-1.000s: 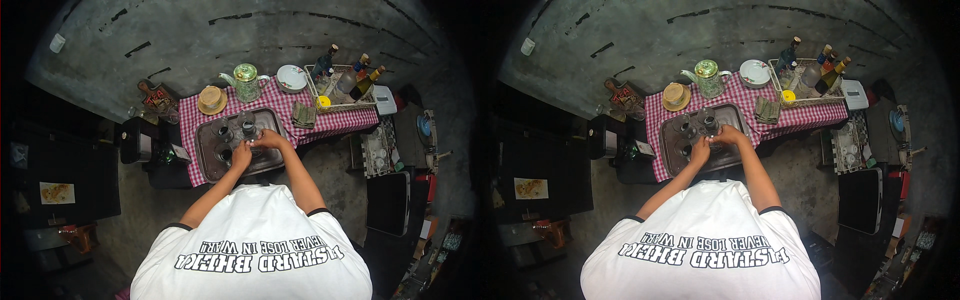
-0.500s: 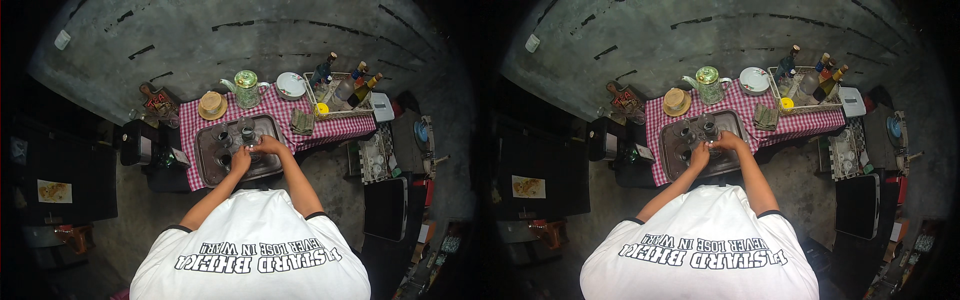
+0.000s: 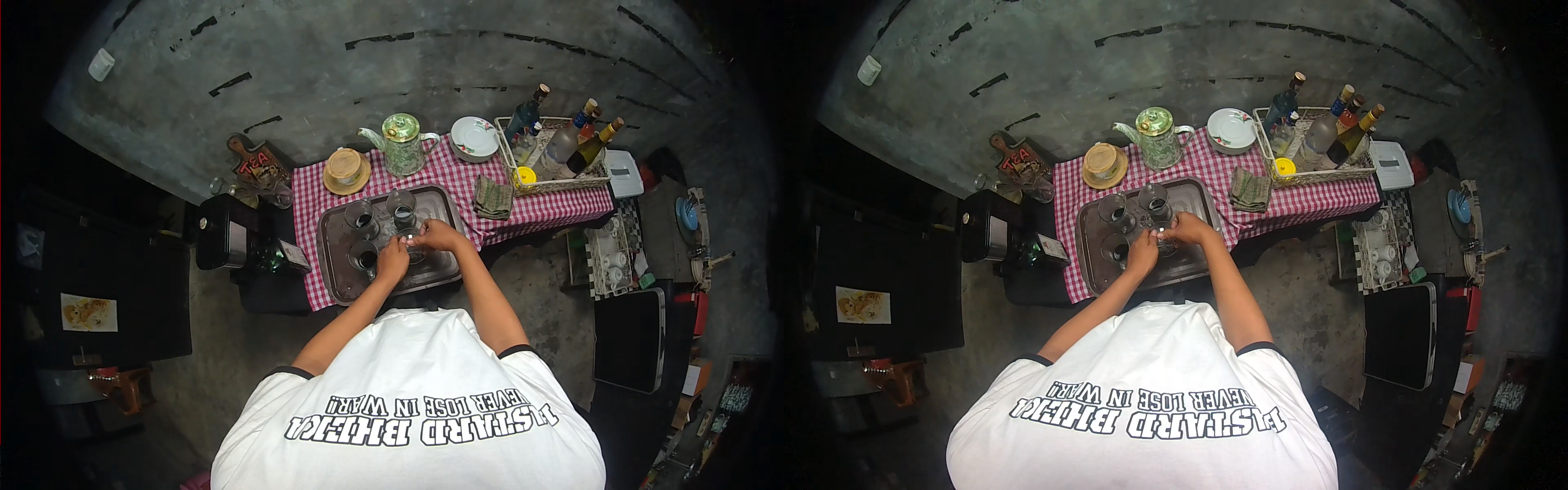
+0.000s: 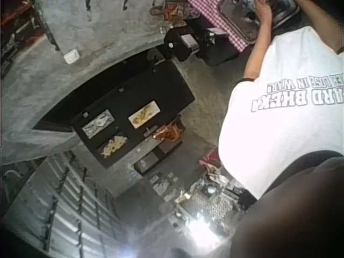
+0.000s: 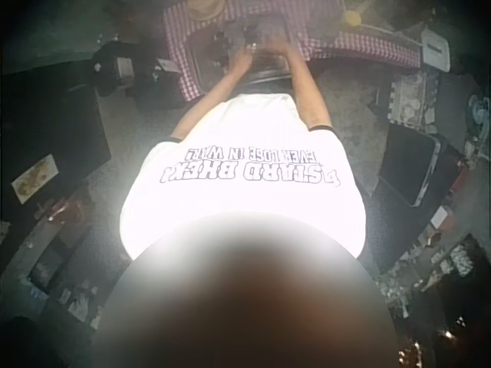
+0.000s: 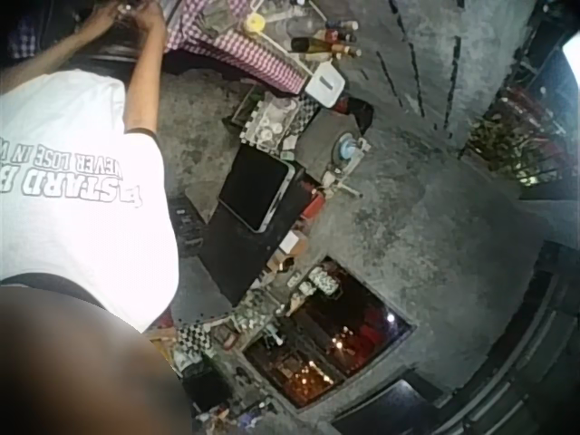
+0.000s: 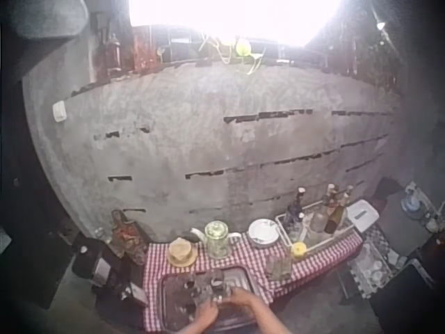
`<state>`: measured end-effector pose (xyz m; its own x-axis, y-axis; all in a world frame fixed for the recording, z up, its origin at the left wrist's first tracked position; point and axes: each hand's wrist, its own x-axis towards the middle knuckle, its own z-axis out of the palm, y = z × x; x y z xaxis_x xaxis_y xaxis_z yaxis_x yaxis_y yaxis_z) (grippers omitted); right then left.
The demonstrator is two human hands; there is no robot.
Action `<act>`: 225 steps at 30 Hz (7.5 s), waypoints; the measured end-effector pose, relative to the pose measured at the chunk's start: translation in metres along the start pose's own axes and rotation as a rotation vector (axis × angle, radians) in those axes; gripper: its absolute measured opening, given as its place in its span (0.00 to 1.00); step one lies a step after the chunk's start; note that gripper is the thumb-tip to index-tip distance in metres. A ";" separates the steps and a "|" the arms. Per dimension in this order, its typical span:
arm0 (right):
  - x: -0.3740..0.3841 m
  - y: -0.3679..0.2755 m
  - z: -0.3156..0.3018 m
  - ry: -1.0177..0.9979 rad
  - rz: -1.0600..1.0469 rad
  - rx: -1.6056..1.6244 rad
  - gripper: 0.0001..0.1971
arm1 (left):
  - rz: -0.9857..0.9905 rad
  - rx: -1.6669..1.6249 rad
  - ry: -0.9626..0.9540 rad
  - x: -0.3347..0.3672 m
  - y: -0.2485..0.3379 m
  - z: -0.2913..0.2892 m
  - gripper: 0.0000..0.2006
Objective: The recorder is preparing a drink by pouring liquid from a green bottle into glasses on a tray and then stirring/mixing.
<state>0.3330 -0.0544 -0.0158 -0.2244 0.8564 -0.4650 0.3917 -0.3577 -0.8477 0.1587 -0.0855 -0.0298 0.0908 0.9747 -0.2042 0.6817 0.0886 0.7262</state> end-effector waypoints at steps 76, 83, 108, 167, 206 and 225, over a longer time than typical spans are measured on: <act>0.008 -0.014 -0.010 -0.144 0.201 0.088 0.27 | -0.187 0.057 -0.055 0.004 0.032 -0.011 0.22; 0.009 -0.008 -0.007 -0.111 0.178 0.076 0.27 | -0.178 0.063 -0.061 0.006 0.033 -0.012 0.22; -0.084 -0.048 0.018 0.297 -0.169 0.317 0.22 | -0.116 -0.705 -0.383 -0.024 0.058 -0.079 0.24; -0.055 -0.213 0.317 0.819 -0.182 0.168 0.31 | 0.492 -0.156 -0.161 0.023 -0.225 -0.291 0.62; -0.063 -0.206 0.322 0.898 -0.229 0.184 0.29 | 0.499 -0.261 -0.064 0.042 -0.232 -0.247 0.48; -0.108 -0.206 0.252 0.737 -0.379 0.092 0.31 | 0.455 -0.453 -0.020 -0.067 -0.116 -0.349 0.43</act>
<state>0.0518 -0.1671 0.1454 0.3276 0.9378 0.1147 0.3254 0.0020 -0.9456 -0.1796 -0.0896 0.1290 0.3151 0.9316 0.1812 0.1981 -0.2513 0.9474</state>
